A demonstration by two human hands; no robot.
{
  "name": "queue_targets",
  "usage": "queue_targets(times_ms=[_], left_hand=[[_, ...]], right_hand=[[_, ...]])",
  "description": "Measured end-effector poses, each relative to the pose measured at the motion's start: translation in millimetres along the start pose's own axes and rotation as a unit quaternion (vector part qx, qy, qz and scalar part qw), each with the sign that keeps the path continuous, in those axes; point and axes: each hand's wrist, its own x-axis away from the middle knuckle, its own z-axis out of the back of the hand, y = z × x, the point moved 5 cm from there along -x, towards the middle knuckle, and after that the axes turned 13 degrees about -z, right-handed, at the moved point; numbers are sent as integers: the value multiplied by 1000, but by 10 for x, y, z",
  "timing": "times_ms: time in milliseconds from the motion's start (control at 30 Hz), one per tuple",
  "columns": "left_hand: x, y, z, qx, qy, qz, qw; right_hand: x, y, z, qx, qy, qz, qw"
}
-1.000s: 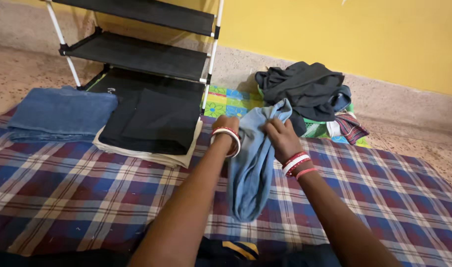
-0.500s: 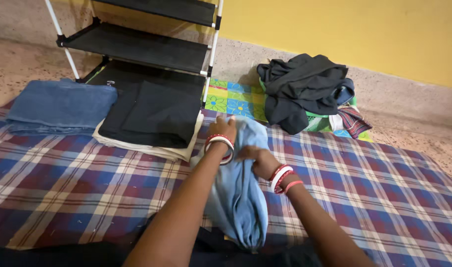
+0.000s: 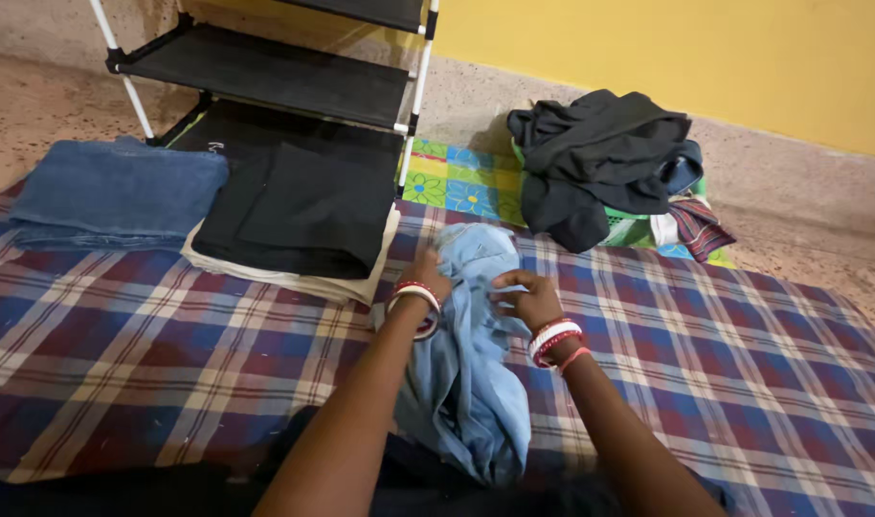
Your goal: The person folds a black shirt and then a pair of light blue jeans on a plaid mattress. They smooth the fabric and fold the items into neat rectangles, placing the finished shirt on a stack of folded clothes.
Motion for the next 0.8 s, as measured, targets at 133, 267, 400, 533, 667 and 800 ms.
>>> queue_targets(times_ms=[133,267,400,533,667,800], left_hand=[[-107,-321,-142,8,36,-29,999],[-145,-428,-151,4,34,15,999],[98,-329,28,26,17,7,999],[327,-290,139,-30,-31,57,997],[574,-160,291,-94,-49,114,988],[706,-143,349,-59,-51,140,987]], right_hand=[[-104,195,-10,95,140,-216,962],[-192,283,-64,305,247,-127,911],[-253,517,22,313,223,-187,904],[-172,803,191,249,160,-207,933],[-338,1143,179,274,34,-149,949],[-291,1203,45,259,25,-209,943]])
